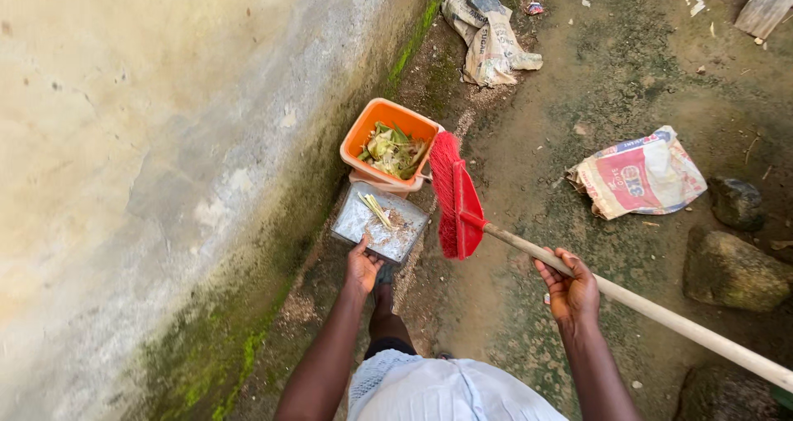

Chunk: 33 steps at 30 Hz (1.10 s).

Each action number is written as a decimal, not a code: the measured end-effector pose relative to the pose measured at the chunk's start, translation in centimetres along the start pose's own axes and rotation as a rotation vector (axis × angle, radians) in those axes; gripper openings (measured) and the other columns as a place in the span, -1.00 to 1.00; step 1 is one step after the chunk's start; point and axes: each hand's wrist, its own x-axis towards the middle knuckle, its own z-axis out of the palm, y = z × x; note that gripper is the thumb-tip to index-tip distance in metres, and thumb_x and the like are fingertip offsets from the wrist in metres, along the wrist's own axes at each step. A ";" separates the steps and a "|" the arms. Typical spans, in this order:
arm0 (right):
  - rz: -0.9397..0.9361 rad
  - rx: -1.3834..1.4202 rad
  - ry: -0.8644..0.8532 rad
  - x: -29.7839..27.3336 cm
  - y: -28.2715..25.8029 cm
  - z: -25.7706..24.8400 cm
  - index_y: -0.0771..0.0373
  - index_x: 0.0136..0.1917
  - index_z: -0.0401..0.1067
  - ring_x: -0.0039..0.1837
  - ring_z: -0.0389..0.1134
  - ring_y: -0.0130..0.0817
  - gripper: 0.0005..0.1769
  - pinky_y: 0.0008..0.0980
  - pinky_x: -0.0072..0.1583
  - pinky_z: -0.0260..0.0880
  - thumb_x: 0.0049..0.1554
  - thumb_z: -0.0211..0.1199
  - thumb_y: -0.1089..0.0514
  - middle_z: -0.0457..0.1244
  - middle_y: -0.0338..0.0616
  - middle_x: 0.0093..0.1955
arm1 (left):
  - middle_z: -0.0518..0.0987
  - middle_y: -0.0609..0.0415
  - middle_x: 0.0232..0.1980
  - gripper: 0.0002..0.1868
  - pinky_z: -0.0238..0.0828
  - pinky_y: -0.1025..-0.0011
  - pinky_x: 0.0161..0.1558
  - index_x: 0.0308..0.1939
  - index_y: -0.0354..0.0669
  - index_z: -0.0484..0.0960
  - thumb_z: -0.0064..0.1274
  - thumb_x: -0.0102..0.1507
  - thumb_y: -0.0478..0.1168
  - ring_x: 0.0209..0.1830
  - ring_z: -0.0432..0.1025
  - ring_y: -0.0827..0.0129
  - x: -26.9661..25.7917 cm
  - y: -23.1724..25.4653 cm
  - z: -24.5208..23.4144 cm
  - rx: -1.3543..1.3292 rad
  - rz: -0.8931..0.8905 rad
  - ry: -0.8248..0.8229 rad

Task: The person picks up a pair of shorts from the ground and places them on a tiled porch, then uses a broom and a dustpan to sweep dirt and debris from the porch and dumps the collected waste into an orange bin.

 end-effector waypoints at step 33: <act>0.076 -0.244 0.323 27.9 12.1 27.0 0.37 0.14 0.37 0.24 0.38 -0.11 -0.79 -0.15 0.28 0.46 0.30 0.03 0.24 0.31 0.06 0.20 | 0.60 -0.21 0.12 -0.43 0.43 0.04 0.08 0.29 -0.27 0.44 0.26 0.27 -0.15 0.04 0.52 -0.09 47.0 16.5 11.5 1.575 0.248 0.222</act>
